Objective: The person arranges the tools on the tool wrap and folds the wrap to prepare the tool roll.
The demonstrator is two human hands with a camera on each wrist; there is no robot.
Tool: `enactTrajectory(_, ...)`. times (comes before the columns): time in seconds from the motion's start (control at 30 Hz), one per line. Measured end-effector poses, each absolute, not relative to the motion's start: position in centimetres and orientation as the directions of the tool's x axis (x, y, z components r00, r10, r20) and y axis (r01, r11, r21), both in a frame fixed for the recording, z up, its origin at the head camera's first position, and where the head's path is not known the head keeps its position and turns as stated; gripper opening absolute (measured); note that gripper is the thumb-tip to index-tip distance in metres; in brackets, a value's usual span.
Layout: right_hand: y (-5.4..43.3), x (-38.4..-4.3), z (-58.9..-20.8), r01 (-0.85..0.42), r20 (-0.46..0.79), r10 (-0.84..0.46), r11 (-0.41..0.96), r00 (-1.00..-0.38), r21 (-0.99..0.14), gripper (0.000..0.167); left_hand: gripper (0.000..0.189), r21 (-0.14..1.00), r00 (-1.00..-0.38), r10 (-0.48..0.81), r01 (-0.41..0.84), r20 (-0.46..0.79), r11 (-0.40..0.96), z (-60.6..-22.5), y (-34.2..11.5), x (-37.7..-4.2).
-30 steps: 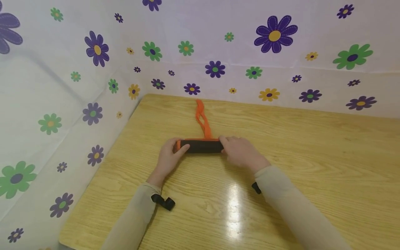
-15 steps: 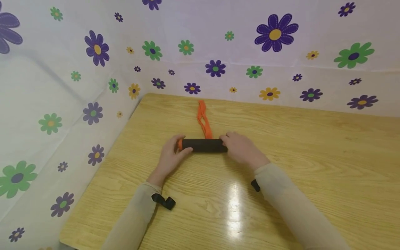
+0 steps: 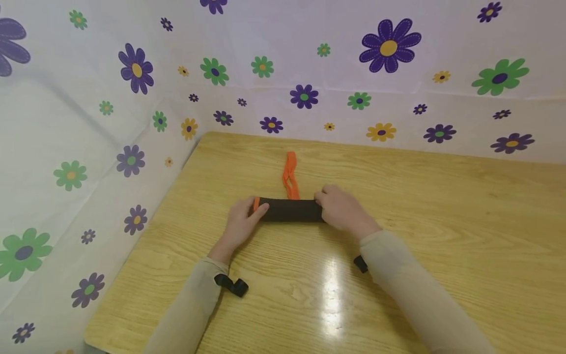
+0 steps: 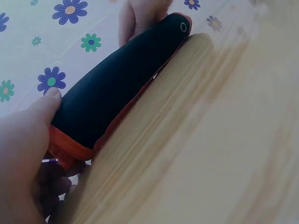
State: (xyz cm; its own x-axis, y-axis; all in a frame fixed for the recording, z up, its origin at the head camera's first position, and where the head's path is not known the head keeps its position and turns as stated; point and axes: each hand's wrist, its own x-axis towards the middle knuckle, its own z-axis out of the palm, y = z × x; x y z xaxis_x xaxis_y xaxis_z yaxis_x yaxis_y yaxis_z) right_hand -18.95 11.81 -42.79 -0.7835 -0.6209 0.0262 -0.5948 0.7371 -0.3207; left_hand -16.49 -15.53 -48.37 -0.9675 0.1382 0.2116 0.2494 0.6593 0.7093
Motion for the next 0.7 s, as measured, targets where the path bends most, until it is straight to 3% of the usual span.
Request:
enactTrajectory(0.13,11.9,-18.8,-43.1,-0.565,0.023,-0.599,0.740,-0.800,-0.364,0.018,0.047,0.720,-0.959,0.124,0.274,0.255,0.637,-48.4,-15.5,-16.5)
enactTrajectory(0.43,11.6,-19.9,-43.7,-0.567,0.043,-0.577,0.780,-0.815,-0.265,0.016,0.045,0.722,-0.957,0.136,0.282,0.256,0.631,-48.5,-15.7,-16.6)
enactTrajectory(0.7,13.3,-19.5,-43.2,-0.490,0.044,-0.509,0.799,-0.860,-0.348,0.024,0.050,0.774,-0.966,0.111,0.254,0.234,0.580,-48.9,-15.6,-16.5)
